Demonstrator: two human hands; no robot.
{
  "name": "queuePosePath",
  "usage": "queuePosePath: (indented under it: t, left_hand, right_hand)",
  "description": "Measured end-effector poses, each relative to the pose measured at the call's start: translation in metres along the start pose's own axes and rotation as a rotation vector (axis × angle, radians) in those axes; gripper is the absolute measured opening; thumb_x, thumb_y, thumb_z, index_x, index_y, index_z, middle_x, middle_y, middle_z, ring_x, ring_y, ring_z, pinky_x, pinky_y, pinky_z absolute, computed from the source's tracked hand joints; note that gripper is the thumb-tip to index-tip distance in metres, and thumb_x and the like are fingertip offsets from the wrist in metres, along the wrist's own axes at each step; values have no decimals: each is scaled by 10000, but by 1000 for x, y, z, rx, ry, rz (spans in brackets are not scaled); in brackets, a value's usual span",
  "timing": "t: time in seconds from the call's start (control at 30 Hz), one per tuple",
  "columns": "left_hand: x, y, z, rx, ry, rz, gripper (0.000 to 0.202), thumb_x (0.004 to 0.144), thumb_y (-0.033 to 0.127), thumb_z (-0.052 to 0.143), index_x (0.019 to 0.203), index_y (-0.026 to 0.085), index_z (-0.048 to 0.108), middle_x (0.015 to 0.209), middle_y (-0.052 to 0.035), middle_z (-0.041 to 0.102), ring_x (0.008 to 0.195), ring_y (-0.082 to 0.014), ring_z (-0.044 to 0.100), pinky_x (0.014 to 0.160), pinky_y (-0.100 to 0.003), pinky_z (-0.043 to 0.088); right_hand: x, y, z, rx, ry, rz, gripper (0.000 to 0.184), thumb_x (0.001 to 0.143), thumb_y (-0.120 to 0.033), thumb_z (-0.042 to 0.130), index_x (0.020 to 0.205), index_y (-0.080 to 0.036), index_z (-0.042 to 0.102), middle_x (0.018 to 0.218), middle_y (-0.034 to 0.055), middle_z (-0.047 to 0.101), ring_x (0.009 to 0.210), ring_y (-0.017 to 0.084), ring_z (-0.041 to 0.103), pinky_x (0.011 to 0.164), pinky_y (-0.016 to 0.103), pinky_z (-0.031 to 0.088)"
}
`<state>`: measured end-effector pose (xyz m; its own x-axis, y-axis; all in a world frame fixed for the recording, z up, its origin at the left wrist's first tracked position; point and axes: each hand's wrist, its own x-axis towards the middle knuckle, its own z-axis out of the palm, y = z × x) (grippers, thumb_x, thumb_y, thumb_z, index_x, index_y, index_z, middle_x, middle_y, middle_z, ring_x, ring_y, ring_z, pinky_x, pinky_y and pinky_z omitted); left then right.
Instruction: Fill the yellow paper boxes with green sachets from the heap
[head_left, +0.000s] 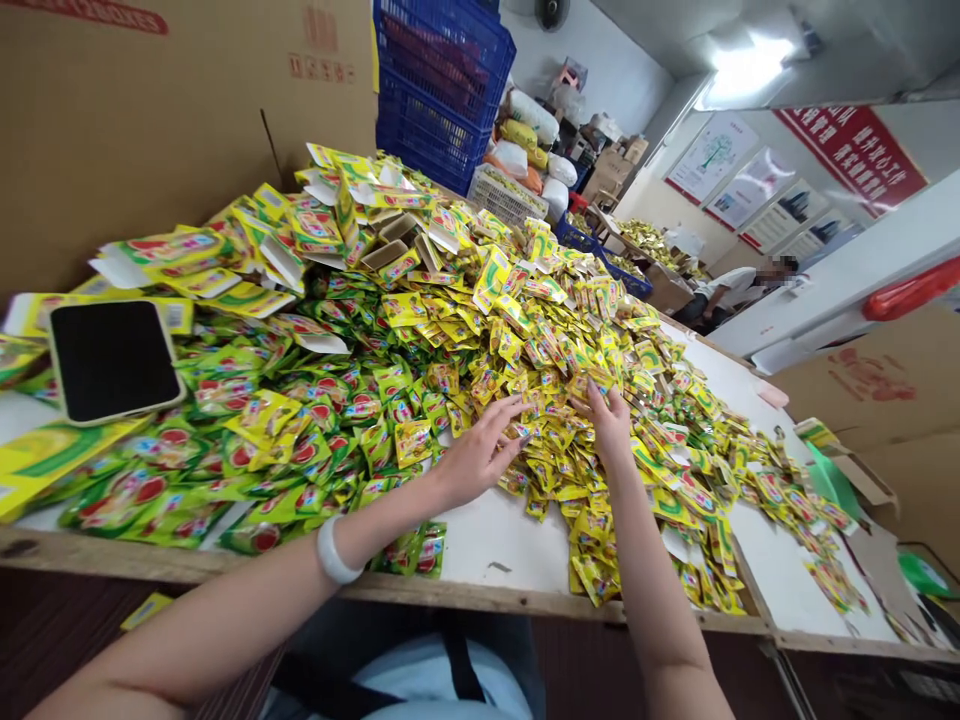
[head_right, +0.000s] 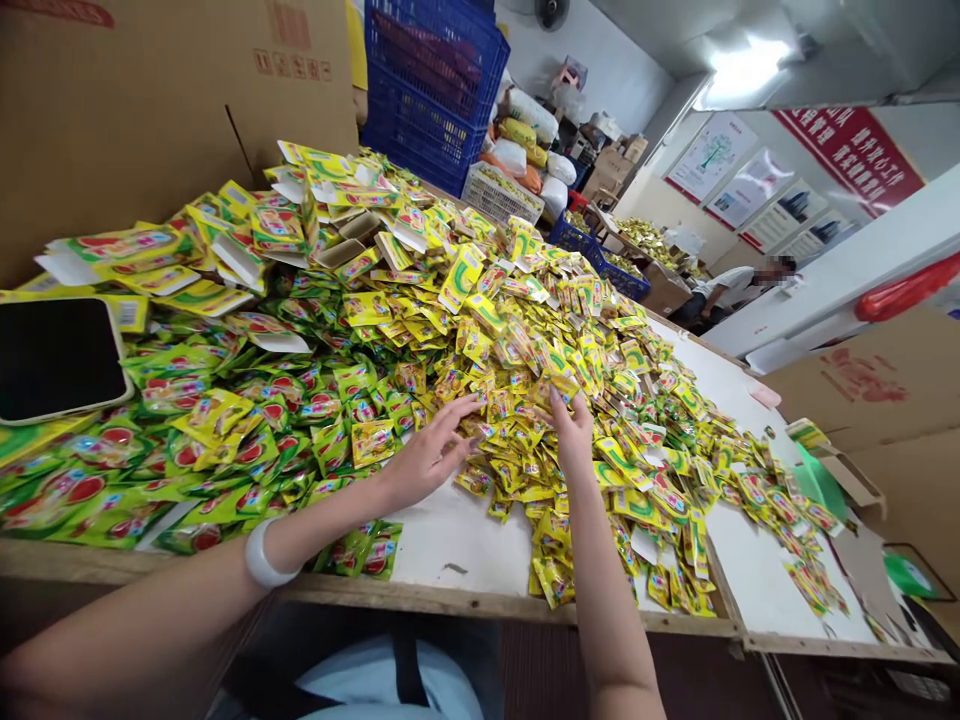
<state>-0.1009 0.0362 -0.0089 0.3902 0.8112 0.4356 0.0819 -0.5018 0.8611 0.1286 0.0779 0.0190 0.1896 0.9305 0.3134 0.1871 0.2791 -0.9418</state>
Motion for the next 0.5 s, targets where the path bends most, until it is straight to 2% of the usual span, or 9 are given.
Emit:
queuePosePath:
  t: [0.1,0.17,0.27,0.37,0.4,0.43,0.5]
  left_hand:
    - [1,0,-3,35,-37,15,384,959,249,463,1337,223,526,1464,-152,475,845,-191,719,915,-413,545]
    - [2,0,-4,23,-34,-3,358,955,238,466,1299,215,563,1336,-124,595,831,-187,710,907,-400,541]
    - [7,-1,-7,-128,53,-87,298,946,288,525,1212,195,623,1121,-97,693,908,-213,691,894,-377,539]
    - [13,-2,-9,-495,167,-236,319,927,394,582,1164,184,621,1183,-114,667,1023,-235,670,855,-356,557]
    - [14,-3,-10,-636,141,-309,355,922,446,585,1161,186,616,1216,-123,655,1025,-238,673,833,-354,567]
    - [15,-3,-11,-769,50,-391,401,915,504,579,1159,188,618,1233,-131,651,1015,-242,679,818,-360,574]
    - [15,-3,-15,-981,-291,-553,501,888,609,560,1148,189,644,1203,-135,676,994,-256,692,830,-388,579]
  right_hand:
    - [34,3,2,-40,30,-36,403,705,-570,748,825,-196,656,729,-9,659,767,179,676,749,353,589]
    - [43,3,0,-69,40,-66,415,679,-576,765,778,-194,638,691,-12,644,730,175,663,734,345,582]
    - [29,-4,-17,-113,42,-112,377,731,-558,739,800,-199,649,755,14,679,788,187,669,786,355,570]
    - [-11,-19,-37,-149,2,-121,285,780,-471,739,868,-204,690,910,61,725,923,221,681,873,381,551]
    - [-27,-26,-41,-181,-60,-125,249,791,-429,742,887,-203,706,974,78,732,972,238,681,896,392,546]
    - [-42,-34,-43,-231,-161,-145,210,805,-384,739,910,-203,722,1037,94,732,1017,253,678,919,402,540]
    - [-68,-51,-42,-354,-440,-238,160,853,-287,692,987,-212,738,1143,107,718,1080,270,670,954,416,531]
